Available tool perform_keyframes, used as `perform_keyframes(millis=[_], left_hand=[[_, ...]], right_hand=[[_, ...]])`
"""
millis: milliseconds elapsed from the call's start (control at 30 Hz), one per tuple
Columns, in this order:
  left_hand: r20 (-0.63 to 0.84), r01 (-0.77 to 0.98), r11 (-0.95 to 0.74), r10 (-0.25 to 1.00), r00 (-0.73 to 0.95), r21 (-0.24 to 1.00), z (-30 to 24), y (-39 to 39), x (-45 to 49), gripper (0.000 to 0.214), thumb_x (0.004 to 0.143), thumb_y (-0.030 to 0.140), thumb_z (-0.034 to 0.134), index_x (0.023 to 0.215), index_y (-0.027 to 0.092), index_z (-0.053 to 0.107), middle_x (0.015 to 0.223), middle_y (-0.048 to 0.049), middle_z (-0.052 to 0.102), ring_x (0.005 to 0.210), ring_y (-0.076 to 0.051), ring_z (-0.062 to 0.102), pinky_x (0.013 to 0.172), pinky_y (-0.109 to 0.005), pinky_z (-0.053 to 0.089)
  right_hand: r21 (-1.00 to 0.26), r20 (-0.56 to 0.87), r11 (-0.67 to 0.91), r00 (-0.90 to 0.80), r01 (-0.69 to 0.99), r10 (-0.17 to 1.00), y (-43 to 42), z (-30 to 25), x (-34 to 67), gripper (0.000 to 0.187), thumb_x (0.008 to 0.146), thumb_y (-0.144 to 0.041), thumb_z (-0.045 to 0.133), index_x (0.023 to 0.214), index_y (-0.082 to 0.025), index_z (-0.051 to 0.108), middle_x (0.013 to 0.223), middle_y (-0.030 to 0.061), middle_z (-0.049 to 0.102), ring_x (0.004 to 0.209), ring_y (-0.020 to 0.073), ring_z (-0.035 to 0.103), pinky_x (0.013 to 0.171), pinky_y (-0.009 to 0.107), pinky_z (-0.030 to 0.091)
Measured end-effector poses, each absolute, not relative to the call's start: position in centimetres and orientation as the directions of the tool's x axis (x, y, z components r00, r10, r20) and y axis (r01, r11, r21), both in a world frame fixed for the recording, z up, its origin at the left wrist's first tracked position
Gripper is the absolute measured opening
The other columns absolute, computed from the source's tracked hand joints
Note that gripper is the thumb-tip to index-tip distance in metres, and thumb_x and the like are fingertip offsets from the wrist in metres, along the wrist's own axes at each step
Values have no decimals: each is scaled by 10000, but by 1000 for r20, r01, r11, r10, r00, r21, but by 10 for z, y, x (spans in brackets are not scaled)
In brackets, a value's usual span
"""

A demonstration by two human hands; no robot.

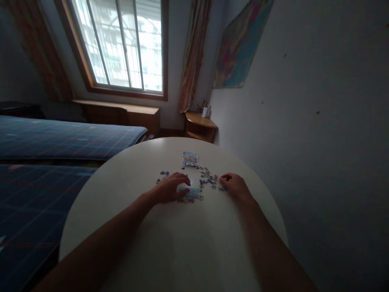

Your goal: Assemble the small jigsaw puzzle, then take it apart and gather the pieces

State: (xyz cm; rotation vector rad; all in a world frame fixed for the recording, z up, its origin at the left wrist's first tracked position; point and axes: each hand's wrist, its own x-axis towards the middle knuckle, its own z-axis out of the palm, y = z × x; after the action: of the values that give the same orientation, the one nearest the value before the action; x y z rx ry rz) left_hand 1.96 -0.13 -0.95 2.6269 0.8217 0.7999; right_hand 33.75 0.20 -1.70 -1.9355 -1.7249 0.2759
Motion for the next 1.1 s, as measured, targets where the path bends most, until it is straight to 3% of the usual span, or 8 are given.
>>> perform_keyframes(millis=[67, 167, 300, 500, 633, 767, 1100], left_hand=[[393, 610, -675, 738, 548, 416, -8, 14, 0, 220, 911, 345, 537, 1049, 227, 661, 1098, -51, 676, 991, -185, 626, 912, -321, 480], [230, 871, -317, 942, 244, 375, -7, 36, -39, 224, 891, 357, 529, 1003, 233, 679, 978, -23, 721, 822, -172, 662, 790, -286, 497], [191, 918, -165, 976, 100, 360, -9, 51, -77, 219, 859, 296, 525, 929, 196, 707, 956, -71, 739, 866, -214, 680, 784, -301, 490], [156, 891, -233, 970, 186, 389, -12, 52, -75, 225, 845, 339, 553, 908, 217, 732, 933, -46, 744, 844, -199, 681, 758, -269, 495], [213, 849, -341, 937, 276, 404, -19, 50, -58, 327, 883, 385, 531, 1125, 241, 696, 1138, -56, 694, 966, -200, 648, 889, -301, 480], [265, 815, -468, 880, 393, 343, -31, 50, -50, 352, 910, 376, 500, 1160, 222, 695, 1176, -92, 662, 1081, -228, 600, 1004, -349, 420], [228, 875, -341, 934, 274, 344, -28, 52, -58, 300, 886, 329, 495, 1045, 229, 729, 1071, -73, 700, 1018, -227, 623, 919, -322, 462]], right_hand=[[-513, 206, -59, 189, 856, 960, 3, -17, 337, 249, 788, -348, 646, 924, -164, 744, 846, 59, 735, 728, 155, 642, 661, 241, 428], [-513, 220, -80, 221, 855, 950, 5, -16, 337, 237, 798, -338, 631, 915, -164, 742, 838, 60, 737, 725, 157, 644, 670, 243, 435], [-511, 236, -78, 227, 856, 945, 6, -15, 335, 230, 802, -332, 619, 912, -172, 743, 860, 67, 742, 737, 165, 651, 689, 249, 448], [-508, 242, -59, 208, 859, 948, 5, -14, 333, 208, 797, -320, 617, 879, -179, 745, 833, 66, 746, 737, 172, 659, 682, 249, 458], [-489, 246, -48, 190, 871, 950, 5, -14, 333, 209, 802, -317, 609, 876, -180, 748, 825, 66, 747, 733, 172, 660, 701, 254, 464], [-486, 234, -49, 184, 872, 955, 6, -14, 333, 222, 813, -320, 605, 899, -176, 750, 838, 72, 747, 750, 179, 663, 731, 262, 467], [-509, 243, -39, 187, 860, 952, 5, -15, 333, 209, 811, -313, 598, 891, -183, 740, 848, 64, 744, 759, 179, 658, 734, 264, 466]])
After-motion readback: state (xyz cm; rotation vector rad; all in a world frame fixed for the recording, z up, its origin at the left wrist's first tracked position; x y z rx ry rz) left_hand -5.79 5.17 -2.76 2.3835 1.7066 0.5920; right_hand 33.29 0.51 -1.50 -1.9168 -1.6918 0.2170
